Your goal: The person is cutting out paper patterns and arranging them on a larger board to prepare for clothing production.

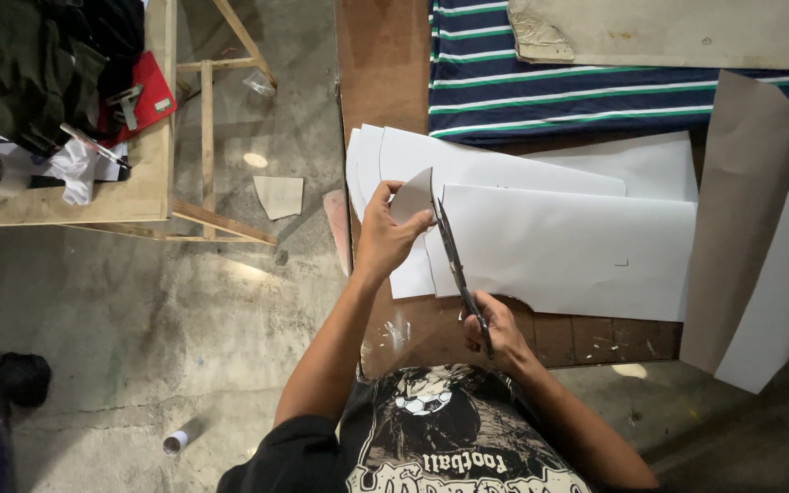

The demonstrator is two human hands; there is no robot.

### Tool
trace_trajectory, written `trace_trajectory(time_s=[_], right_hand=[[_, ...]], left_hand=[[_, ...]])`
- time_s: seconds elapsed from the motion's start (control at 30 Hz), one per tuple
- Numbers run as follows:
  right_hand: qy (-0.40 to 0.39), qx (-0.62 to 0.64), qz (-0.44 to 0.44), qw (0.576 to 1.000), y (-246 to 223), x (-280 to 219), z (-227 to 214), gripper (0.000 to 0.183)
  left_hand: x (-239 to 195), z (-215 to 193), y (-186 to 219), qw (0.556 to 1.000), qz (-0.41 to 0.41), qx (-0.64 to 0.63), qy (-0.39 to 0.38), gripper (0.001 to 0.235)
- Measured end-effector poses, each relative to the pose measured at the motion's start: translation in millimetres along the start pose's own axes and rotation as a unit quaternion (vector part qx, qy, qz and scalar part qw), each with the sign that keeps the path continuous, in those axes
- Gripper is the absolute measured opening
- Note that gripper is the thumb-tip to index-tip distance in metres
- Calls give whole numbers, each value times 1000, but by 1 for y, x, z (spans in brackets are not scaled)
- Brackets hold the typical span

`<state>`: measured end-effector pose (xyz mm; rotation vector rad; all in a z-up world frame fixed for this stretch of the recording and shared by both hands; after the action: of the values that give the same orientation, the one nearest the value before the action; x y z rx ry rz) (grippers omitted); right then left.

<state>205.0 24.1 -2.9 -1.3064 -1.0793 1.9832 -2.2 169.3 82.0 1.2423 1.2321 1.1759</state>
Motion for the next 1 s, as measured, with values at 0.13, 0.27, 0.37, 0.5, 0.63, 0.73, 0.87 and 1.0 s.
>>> trace_trajectory(time_s=[0.13,0.27,0.37,0.5,0.63,0.73,0.87,1.0], right_hand=[[-5,12,-2,1000,0,1,0,52],[10,-14,3,1000,-2,1,0,47],[18,-15,11,1000,0,2,0,46],[24,-32,3,999,16,9,-8,48],[24,-44,-18,999,5,5,-5,51],[34,-53,-23,998,-6,0,-3,53],[56,-82,-20,995,-6,1,-6,55],[70,-93,-25,993,-15,-1,-5,55]], left_hand=[[0,0,-1,1000,5,22,0,36],[1,-1,-4,1000,10,21,4,36],[2,-1,-3,1000,17,19,4,36],[3,0,3,1000,3,22,2,35],[2,1,3,1000,-5,20,1,36],[3,2,2,1000,1,16,0,36],[3,4,5,999,7,33,-3,37],[4,5,5,1000,-5,12,-2,38]])
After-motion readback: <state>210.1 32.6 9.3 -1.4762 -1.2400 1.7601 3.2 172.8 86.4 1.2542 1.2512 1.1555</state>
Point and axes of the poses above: each hand's wrist, its own x-axis towards the middle knuckle, its own z-axis out of the palm, y = z × x, the point moved 5 cm from there along x, towards the middle knuckle, and after that the axes turned 9 degrees about z, right-handed, at the moved point
